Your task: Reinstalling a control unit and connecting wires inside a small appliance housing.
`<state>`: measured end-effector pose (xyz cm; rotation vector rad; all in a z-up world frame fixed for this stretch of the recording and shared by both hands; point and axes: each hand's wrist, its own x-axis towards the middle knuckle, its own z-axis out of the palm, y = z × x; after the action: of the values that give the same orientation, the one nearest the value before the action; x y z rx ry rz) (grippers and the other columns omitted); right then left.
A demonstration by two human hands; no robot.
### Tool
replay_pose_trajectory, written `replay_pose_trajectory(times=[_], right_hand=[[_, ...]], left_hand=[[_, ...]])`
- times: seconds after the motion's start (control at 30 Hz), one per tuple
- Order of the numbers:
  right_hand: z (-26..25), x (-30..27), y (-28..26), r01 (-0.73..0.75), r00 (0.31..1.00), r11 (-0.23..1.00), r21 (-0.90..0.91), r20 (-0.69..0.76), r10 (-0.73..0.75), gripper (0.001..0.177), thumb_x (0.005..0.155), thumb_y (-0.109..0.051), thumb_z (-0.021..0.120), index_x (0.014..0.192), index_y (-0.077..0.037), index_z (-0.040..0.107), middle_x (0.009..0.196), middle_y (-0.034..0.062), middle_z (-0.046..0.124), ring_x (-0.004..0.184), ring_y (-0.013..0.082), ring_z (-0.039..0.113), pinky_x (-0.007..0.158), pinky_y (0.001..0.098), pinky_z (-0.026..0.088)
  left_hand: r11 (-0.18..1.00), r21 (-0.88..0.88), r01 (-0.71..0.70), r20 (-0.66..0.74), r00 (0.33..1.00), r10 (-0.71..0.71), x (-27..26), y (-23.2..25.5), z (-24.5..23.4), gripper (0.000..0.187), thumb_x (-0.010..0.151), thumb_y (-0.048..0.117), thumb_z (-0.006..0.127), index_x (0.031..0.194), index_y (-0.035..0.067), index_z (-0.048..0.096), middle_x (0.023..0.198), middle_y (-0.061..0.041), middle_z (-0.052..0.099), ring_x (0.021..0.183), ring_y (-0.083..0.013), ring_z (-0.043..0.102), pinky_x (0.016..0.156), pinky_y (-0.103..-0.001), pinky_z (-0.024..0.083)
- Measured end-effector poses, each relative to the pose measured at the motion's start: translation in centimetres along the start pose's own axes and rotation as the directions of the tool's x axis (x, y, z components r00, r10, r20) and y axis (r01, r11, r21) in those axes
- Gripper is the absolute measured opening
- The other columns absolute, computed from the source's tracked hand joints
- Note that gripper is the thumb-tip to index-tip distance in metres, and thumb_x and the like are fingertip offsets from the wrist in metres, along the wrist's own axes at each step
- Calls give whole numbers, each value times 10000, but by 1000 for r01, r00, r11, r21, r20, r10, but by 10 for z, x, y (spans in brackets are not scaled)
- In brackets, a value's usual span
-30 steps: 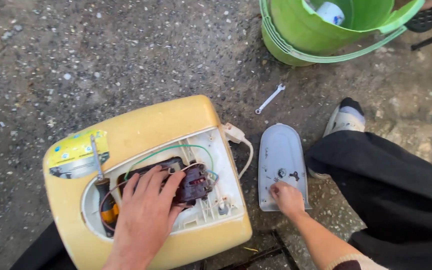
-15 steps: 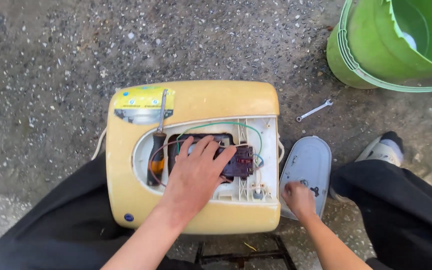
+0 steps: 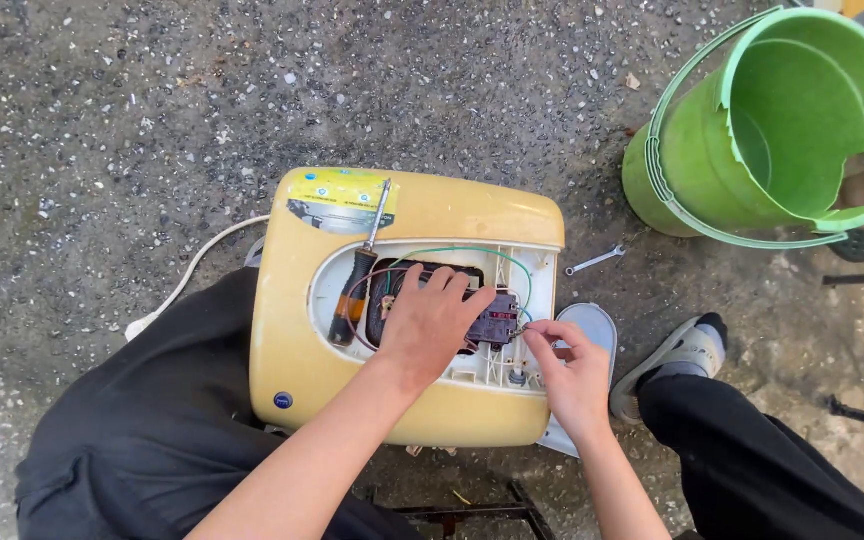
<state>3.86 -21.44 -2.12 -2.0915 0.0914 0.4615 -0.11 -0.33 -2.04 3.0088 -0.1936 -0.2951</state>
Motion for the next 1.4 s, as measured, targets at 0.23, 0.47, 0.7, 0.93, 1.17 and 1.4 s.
replay_pose_trajectory(times=[0.23, 0.47, 0.7, 0.93, 1.17, 1.4], right_hand=[[10, -8, -27, -150, 989, 987, 58, -10, 151, 176, 909, -118, 746, 1042, -24, 813, 877, 65, 724, 763, 123, 585, 695, 262, 517], [13, -11, -41, -243, 970, 961, 128, 26, 242, 199, 902, -39, 727, 1045, 75, 807, 919, 116, 758, 840, 168, 622, 768, 269, 491], [14, -13, -42, -275, 961, 942, 193, 16, 277, 219, 911, -14, 720, 1088, 104, 774, 944, 152, 764, 831, 177, 639, 756, 272, 501], [15, -16, -50, -361, 930, 917, 168, -15, 368, 263, 915, -32, 728, 1133, 113, 761, 991, 168, 770, 852, 183, 648, 768, 278, 510], [12, -7, -41, -365, 929, 916, 168, -3, 371, 227, 898, -27, 757, 1049, 141, 785, 860, 167, 727, 740, 180, 562, 667, 292, 476], [13, -3, -50, -387, 921, 916, 111, -10, 390, 198, 896, -34, 764, 1008, 126, 794, 878, 166, 741, 765, 191, 602, 730, 298, 520]], left_hand=[[998, -36, 61, -134, 989, -65, 4, 7, 13, 491, 881, 230, 721, 1340, 254, 549, 1119, -82, 648, 1109, -268, 588, 1062, -538, 396], [993, -62, 100, -238, 965, -112, 6, 10, 16, 361, 848, 217, 675, 1201, 246, 605, 1033, -58, 633, 971, -257, 575, 949, -484, 386], [993, -55, 106, -203, 972, -115, 9, 11, 18, 333, 880, 216, 646, 1207, 251, 595, 1054, -62, 620, 973, -266, 558, 949, -500, 379], [990, -86, 113, -188, 974, -128, 8, 11, 16, 352, 834, 191, 699, 1168, 237, 595, 1046, -68, 629, 982, -281, 574, 968, -512, 381], [988, -101, 113, -159, 979, -129, 10, 11, 14, 378, 824, 180, 711, 1177, 233, 588, 1068, -77, 633, 995, -293, 573, 977, -530, 377], [988, -103, 118, -124, 984, -130, 11, 13, 13, 455, 807, 177, 730, 1227, 244, 568, 1092, -80, 626, 1019, -296, 576, 1014, -542, 369]])
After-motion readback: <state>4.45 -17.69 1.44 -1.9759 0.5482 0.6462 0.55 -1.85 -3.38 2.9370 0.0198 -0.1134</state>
